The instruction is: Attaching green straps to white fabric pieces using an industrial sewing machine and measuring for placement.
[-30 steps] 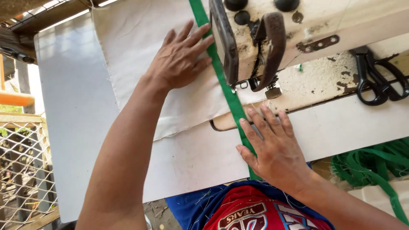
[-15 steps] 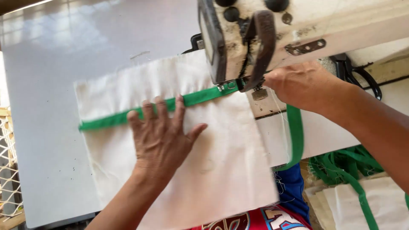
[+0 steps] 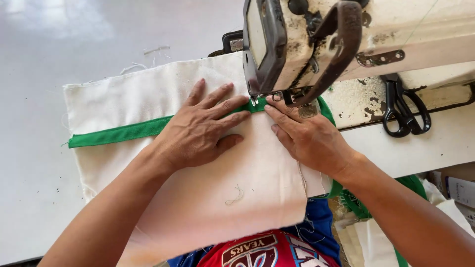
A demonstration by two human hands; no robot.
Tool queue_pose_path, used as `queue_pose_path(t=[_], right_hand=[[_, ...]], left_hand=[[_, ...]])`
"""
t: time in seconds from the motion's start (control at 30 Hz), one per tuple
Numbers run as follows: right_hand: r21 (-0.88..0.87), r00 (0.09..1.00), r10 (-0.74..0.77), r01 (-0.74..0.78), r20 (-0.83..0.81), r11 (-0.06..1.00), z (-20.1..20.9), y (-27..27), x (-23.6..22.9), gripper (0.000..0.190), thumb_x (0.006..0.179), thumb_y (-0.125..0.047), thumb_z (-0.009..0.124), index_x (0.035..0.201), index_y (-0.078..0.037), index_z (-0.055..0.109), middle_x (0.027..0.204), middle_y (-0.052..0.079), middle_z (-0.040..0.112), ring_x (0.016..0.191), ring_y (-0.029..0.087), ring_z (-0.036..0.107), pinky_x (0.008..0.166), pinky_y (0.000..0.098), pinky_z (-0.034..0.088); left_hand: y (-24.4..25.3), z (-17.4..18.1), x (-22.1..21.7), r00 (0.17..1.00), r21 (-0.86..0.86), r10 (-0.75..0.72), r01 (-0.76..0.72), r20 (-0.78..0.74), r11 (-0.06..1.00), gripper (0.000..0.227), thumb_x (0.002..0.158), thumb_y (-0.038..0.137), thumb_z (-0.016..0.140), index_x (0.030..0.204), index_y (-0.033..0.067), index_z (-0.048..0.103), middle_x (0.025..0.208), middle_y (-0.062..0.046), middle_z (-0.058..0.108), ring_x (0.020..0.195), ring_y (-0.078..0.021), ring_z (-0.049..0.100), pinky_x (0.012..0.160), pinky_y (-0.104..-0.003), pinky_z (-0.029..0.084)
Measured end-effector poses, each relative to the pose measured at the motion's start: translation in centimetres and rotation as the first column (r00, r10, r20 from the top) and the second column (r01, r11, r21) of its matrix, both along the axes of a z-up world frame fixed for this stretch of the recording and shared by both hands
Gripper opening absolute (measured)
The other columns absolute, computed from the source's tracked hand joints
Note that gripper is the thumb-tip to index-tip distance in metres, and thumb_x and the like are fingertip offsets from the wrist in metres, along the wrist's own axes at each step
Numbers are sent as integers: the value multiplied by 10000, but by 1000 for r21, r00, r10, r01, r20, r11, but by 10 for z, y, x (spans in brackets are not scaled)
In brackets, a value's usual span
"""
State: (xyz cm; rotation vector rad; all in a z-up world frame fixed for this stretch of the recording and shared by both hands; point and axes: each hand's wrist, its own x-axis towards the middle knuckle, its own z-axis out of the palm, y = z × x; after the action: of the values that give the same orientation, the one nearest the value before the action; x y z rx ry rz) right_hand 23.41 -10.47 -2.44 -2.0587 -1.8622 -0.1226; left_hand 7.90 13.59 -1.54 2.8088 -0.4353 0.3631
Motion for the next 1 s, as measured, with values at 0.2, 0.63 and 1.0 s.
queue_pose_path(t=[0.2, 0.63, 1.0], right_hand=[[-14, 1000, -19, 19, 0, 1000, -1, -2, 4, 446, 1047, -123, 604, 1477, -16, 560, 1538, 143, 562, 1374, 222, 600, 844, 356, 628], [-26, 926, -357, 363, 127, 932, 29, -81, -30, 422, 916, -295, 745, 1209, -7, 648, 1190, 196, 657, 1116, 393, 619, 986, 516, 515], [-532, 614, -635, 378, -468, 758, 39, -49, 110, 280, 1002, -207, 542, 1278, -225, 587, 831, 8, 488, 757, 184, 457, 654, 334, 394]], left_hand=[[-3, -3, 0, 994, 47, 88, -85, -62, 995, 487, 1039, 483, 474, 1400, 201, 640, 1512, 2, 569, 1471, -375, 411, 1140, -758, 170], [35, 28, -15, 984, -51, 145, -151, -100, 987, 419, 1069, 383, 507, 1427, 180, 584, 1534, -85, 525, 1491, -377, 370, 1185, -668, 150], [-83, 19, -99, 776, 328, 631, -589, -28, 739, 827, 877, 699, 601, 1515, 183, 497, 1551, -188, 469, 1385, -485, 459, 1033, -619, 424]])
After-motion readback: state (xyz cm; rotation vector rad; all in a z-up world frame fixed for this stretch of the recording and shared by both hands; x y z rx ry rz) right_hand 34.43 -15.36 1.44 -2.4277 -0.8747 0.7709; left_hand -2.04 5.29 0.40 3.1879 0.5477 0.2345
